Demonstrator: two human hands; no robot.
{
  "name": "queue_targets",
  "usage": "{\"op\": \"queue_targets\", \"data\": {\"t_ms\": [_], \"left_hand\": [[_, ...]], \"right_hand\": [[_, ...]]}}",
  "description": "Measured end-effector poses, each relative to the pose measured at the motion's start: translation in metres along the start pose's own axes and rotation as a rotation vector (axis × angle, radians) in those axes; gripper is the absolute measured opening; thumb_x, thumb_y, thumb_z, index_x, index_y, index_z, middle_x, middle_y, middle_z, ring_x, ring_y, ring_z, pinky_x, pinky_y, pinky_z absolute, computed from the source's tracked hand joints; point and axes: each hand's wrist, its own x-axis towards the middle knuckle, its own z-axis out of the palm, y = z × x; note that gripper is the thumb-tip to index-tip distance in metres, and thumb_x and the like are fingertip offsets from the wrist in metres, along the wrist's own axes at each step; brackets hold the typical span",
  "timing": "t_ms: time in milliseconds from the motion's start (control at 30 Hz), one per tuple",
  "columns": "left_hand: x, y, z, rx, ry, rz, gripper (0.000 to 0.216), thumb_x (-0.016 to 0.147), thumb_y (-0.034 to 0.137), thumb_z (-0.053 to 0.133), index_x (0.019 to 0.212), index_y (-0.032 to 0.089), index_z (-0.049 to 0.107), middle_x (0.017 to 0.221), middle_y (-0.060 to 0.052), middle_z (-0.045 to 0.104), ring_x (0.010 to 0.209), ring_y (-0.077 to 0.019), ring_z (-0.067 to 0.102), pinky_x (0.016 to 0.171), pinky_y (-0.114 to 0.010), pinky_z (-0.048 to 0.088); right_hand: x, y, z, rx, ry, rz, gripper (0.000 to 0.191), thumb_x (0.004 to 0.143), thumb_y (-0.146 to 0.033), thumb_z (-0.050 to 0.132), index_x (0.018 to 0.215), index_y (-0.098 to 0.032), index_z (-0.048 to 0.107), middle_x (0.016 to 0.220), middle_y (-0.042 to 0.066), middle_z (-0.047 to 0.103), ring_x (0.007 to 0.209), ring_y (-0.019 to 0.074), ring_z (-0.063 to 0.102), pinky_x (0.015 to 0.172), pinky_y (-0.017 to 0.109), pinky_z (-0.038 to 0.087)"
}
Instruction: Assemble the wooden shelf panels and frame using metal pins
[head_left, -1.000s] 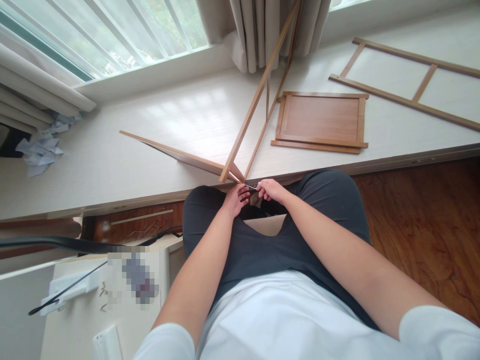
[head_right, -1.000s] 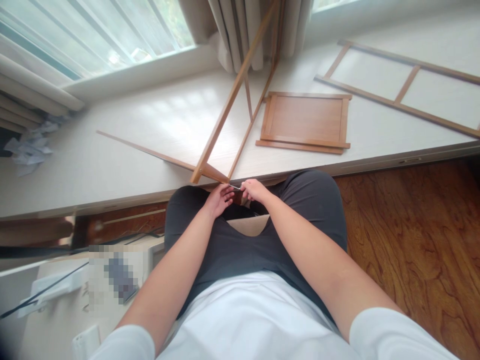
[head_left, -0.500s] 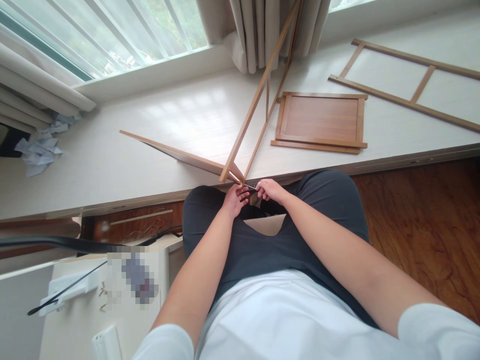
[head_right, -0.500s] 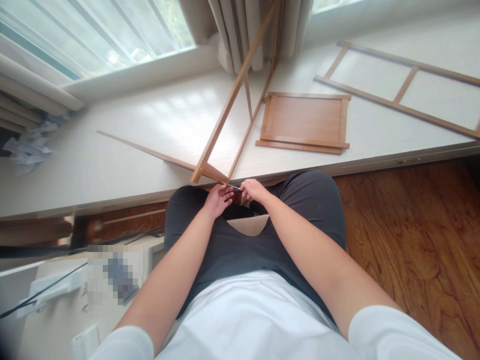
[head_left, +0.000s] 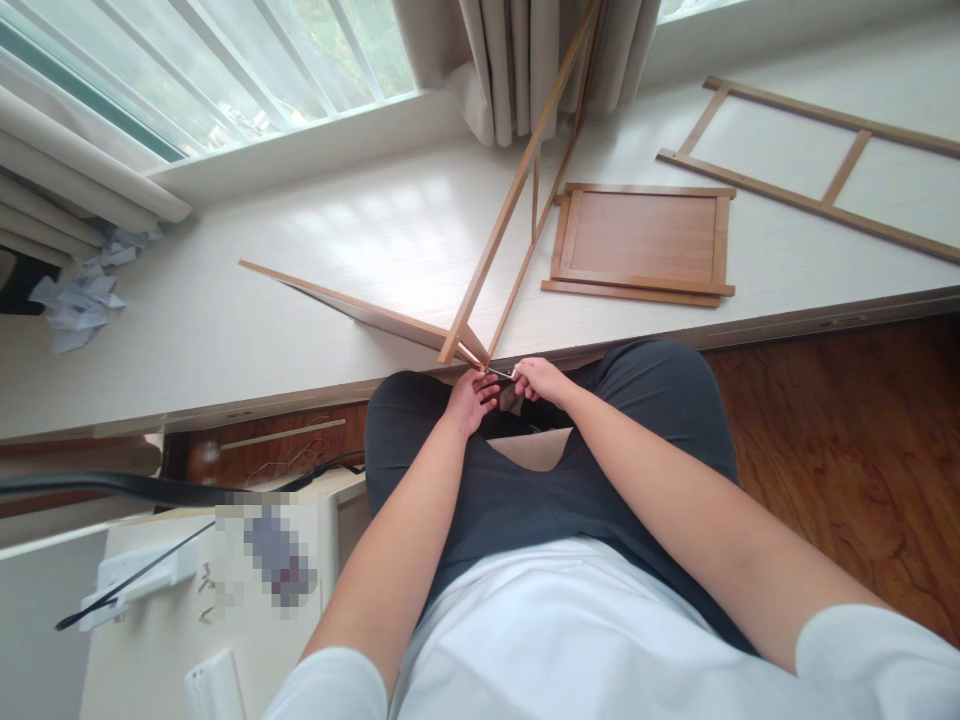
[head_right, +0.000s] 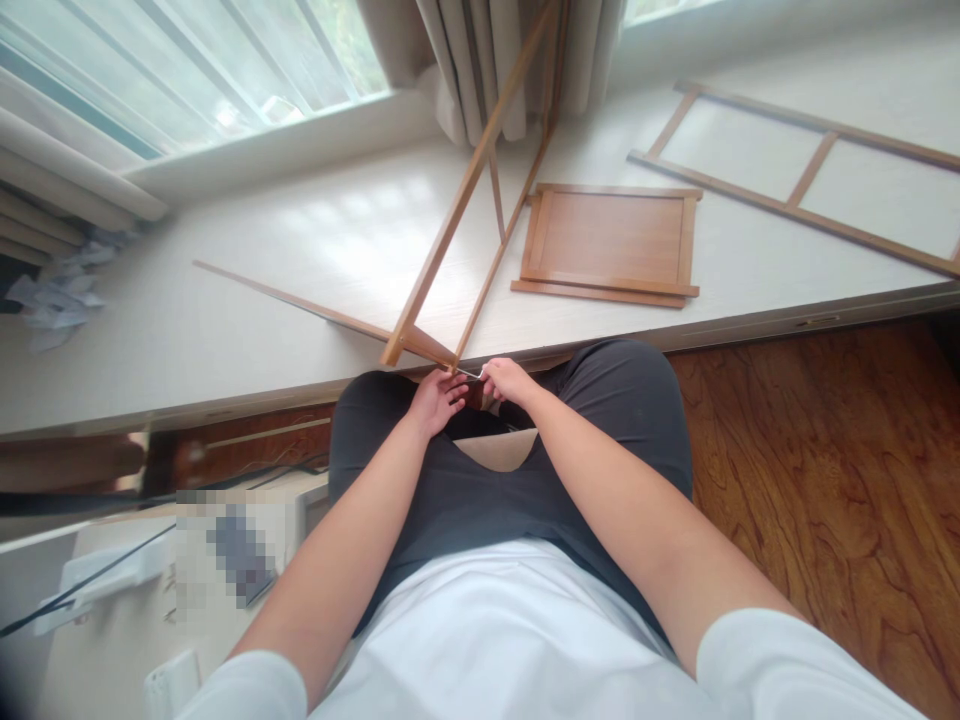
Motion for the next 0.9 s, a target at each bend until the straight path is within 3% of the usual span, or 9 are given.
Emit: {"op": "queue_targets", "data": {"t_ms": [300,900], "left_hand": [[0.0004,-0.0009,-0.0015,0.070,-0.013,-0.026,0.017,0.073,0.026,0.065,0.089,0.021,0.066,0.093,-0.005,0.073,0.070,-0.0155,0.062,0.060,-0.027,0.043],[-0.0016,-0.0069,0.0005,0.240,-0.047,-0.089,0.015,0.076,0.030,0.073,0.086,0.019,0.071,0.095,-0.007,0.072,0.069,-0.0134,0.060,0.059,-0.026,0.040]], "right_hand": [[0.0046,0.0044,0.0001,-0.001,-0.009,-0.005,0.024,0.101,-0.023,0.045,0.082,-0.016,0.058,0.056,-0.002,0.061,0.039,0.0074,0.046,0.040,0.018,0.036],[0.0001,0.0010,0.0023,0.037,-0.014,-0.007,0.019,0.096,-0.013,0.047,0.081,-0.017,0.057,0.057,-0.003,0.062,0.039,0.0068,0.048,0.041,0.017,0.037]]}}
